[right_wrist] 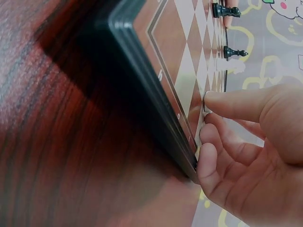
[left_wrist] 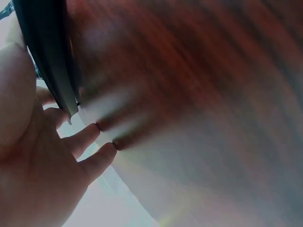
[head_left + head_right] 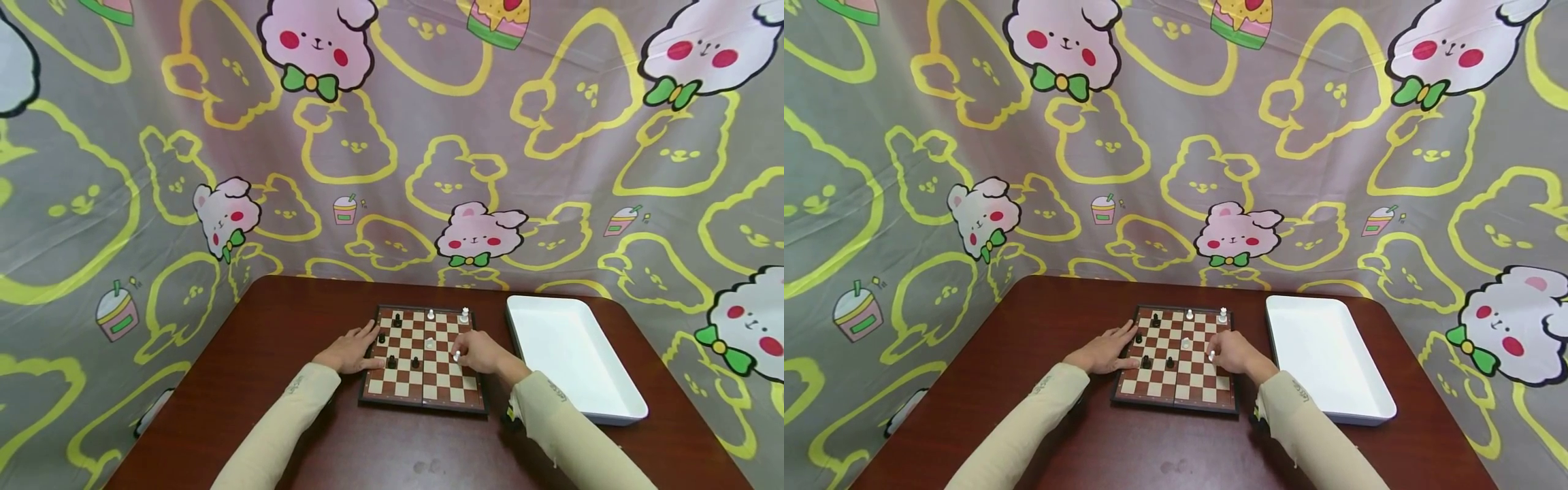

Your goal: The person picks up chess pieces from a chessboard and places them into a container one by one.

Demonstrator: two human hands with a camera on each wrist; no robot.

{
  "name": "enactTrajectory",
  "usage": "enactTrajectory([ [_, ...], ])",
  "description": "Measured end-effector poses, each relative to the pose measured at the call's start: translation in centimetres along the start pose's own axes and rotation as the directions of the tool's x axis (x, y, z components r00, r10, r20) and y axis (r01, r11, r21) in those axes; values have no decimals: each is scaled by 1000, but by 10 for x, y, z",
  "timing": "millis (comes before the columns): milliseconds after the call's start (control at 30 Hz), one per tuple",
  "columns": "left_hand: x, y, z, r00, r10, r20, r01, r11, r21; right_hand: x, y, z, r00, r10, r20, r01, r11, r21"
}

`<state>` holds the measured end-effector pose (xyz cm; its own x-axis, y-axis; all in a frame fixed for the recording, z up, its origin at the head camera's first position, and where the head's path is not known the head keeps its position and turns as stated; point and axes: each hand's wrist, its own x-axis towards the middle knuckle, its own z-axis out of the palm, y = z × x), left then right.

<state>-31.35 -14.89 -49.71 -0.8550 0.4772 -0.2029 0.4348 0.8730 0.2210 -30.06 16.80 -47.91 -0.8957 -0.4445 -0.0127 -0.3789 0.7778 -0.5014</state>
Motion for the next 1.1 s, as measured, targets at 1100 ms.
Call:
enactTrajectory([
  [1100, -2, 3, 0, 1000, 2, -14, -2, 1000, -11, -34, 47, -88, 991, 50, -126, -30, 987, 156],
])
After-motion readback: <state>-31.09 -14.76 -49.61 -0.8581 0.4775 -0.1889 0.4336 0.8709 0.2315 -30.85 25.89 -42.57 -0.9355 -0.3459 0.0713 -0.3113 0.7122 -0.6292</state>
